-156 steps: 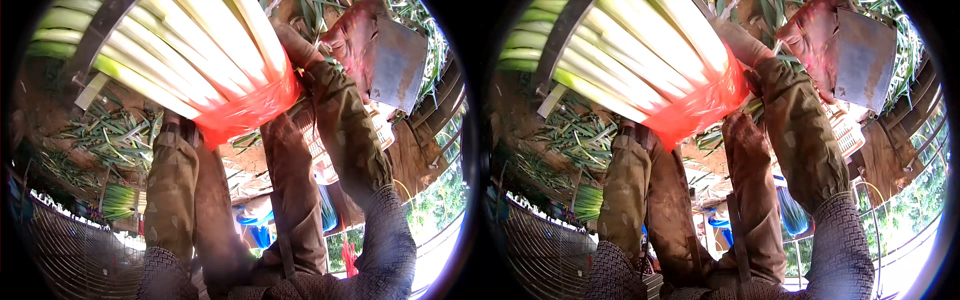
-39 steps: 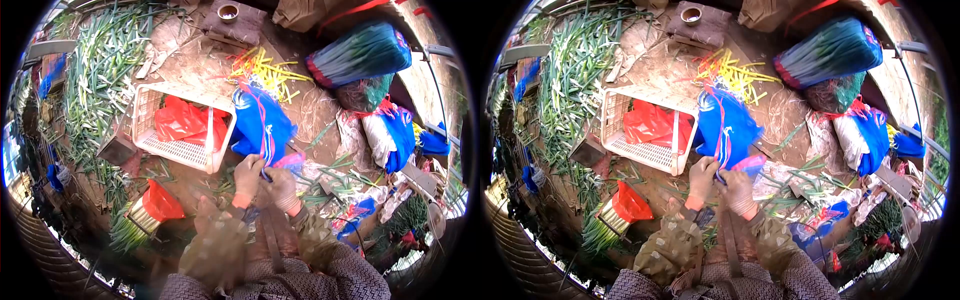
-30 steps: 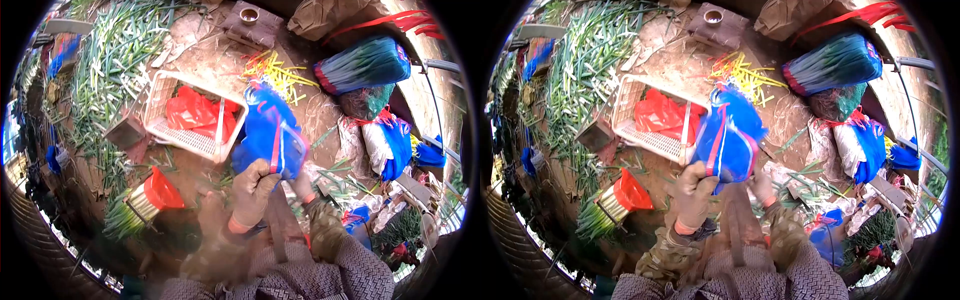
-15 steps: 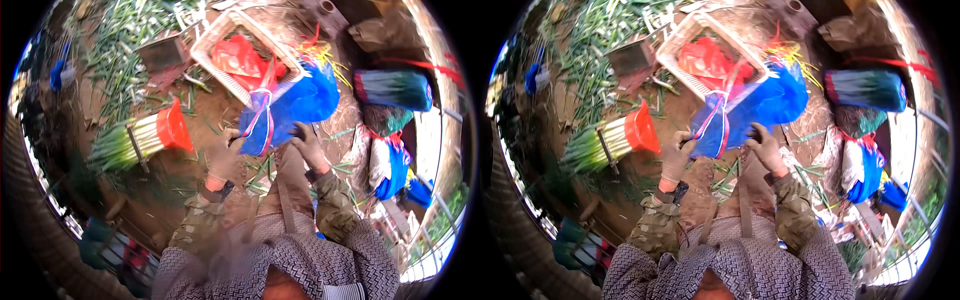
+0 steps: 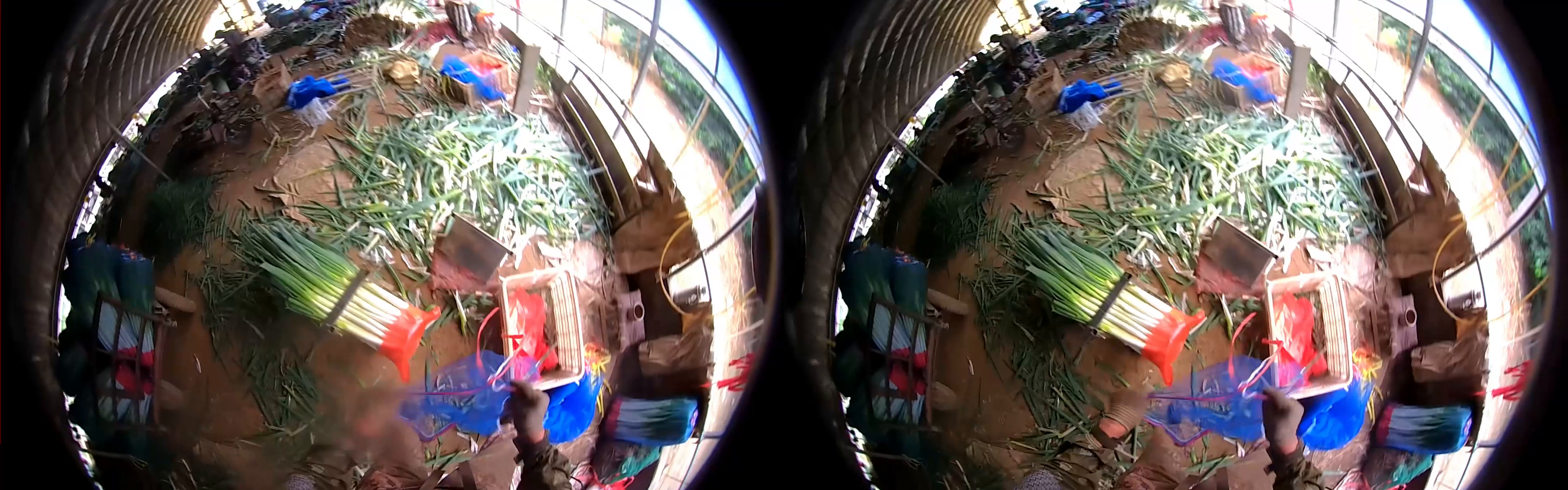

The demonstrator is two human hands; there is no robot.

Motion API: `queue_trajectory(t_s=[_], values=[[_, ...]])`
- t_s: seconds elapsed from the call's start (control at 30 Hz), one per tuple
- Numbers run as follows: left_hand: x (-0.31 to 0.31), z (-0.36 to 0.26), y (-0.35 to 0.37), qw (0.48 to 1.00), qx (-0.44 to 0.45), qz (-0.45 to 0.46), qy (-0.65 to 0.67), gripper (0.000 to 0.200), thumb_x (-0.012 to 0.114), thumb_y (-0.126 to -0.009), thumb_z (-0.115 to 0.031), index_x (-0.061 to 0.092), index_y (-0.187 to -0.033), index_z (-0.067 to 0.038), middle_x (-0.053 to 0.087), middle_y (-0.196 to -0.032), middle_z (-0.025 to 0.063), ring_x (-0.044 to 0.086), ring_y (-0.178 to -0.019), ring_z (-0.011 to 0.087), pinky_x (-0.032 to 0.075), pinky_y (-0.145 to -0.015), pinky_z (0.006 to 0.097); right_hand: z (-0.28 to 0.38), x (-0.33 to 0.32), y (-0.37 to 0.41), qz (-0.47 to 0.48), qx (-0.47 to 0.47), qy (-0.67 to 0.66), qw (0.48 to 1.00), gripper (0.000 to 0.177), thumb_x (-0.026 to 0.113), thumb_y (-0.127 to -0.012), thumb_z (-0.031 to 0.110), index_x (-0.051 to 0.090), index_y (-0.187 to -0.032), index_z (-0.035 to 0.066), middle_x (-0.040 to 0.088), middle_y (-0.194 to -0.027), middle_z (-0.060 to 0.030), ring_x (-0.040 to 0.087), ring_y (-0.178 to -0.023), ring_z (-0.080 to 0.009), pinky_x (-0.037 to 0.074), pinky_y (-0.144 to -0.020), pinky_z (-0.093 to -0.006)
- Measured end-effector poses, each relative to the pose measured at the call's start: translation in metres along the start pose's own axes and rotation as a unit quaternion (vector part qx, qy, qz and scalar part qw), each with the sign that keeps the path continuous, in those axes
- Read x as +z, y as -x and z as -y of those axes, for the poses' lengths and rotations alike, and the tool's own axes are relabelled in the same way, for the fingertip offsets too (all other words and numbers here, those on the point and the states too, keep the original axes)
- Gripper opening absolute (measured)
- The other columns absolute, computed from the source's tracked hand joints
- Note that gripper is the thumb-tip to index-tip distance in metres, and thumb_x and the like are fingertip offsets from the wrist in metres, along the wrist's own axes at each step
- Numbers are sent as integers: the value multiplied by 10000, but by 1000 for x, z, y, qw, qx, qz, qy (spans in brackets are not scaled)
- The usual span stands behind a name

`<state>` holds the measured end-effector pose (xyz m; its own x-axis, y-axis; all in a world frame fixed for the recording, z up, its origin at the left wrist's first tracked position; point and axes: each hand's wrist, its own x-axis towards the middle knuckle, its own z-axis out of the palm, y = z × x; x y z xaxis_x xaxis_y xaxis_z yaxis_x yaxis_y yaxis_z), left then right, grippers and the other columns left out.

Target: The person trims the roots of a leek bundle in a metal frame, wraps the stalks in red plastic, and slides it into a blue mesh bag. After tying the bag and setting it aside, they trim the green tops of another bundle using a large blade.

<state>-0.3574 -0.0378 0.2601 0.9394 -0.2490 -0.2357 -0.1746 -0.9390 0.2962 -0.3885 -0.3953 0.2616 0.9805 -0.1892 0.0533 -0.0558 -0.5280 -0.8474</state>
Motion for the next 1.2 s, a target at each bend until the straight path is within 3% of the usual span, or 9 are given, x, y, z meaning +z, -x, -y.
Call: queue_trajectory(t_s=[0.07, 0.17, 0.37, 0.57, 0.67, 0.77, 0.87, 1.1, 1.2], values=[[-37, 48, 6, 976, -193, -85, 55, 174, 697, -826, -181, 675, -993, -138, 700, -883, 113, 687, -826, 321, 529, -706, 421, 64, -4, 6, 19, -128, 155, 979, 200, 678, -730, 29, 738, -905, 104, 681, -729, -144, 654, -623, -326, 508, -583, -356], [-80, 86, 5, 859, -318, -259, 307, 129, 648, -835, -84, 664, -963, -85, 689, -840, 105, 679, -791, 263, 526, -721, 389, 60, 33, 38, -40, 5, 119, 992, 153, 676, -767, 80, 743, -900, 118, 673, -710, -130, 657, -623, -334, 520, -585, -388], [-78, 106, 24, 878, -197, -316, 301, 140, 640, -848, -93, 686, -978, -69, 707, -844, 158, 696, -791, 289, 526, -714, 391, -24, 108, 82, 156, 267, 108, 945, 416, 796, -721, 341, 718, -1053, 104, 698, -869, -164, 680, -774, -332, 536, -737, -435], [-80, 56, 47, 965, -129, -146, 176, 166, 661, -840, -222, 701, -993, -173, 683, -813, 184, 661, -771, 400, 520, -653, 486, 163, 109, 11, 180, -46, 202, 962, 895, 818, -675, 470, 459, -1394, 76, 521, -1299, -173, 494, -1195, -401, 387, -1011, -483], [-97, 30, 46, 977, -34, -137, 162, 178, 649, -833, -211, 694, -1002, -178, 681, -792, 175, 663, -744, 394, 521, -650, 497, 183, 142, 11, 196, -262, 167, 930, 464, 776, -727, 355, 628, -1083, 96, 657, -971, -154, 622, -965, -346, 458, -867, -462], [-102, 26, 47, 978, -59, -121, 159, 184, 659, -821, -240, 690, -982, -156, 686, -827, 163, 663, -786, 381, 520, -694, 484, 105, 193, 27, 334, -193, 255, 887, 171, 681, -806, 289, 672, -860, 127, 661, -742, -137, 656, -766, -346, 471, -821, -475], [-130, 39, 52, 980, -103, -77, 152, 205, 655, -820, -250, 694, -1010, -185, 688, -784, 158, 671, -747, 389, 524, -655, 493, 90, 184, 22, 209, -134, 289, 924, 155, 628, -824, 249, 646, -708, 148, 626, -639, -133, 635, -626, -356, 476, -775, -473], [-107, 45, 49, 985, 9, -54, 162, 214, 653, -830, -267, 699, -1006, -156, 697, -805, 147, 677, -738, 372, 526, -653, 491, 114, 142, 2, 7, -229, 296, 927, 80, 691, -726, 190, 673, -792, 148, 650, -844, -109, 640, -832, -349, 439, -835, -551], [-95, 40, 51, 994, -23, -71, 85, 200, 653, -840, -282, 697, -988, -155, 698, -806, 138, 674, -742, 373, 522, -654, 503, 67, 143, -6, 12, -74, 218, 973, 81, 686, -747, 162, 669, -823, 141, 653, -796, -121, 644, -780, -360, 495, -750, -498]])
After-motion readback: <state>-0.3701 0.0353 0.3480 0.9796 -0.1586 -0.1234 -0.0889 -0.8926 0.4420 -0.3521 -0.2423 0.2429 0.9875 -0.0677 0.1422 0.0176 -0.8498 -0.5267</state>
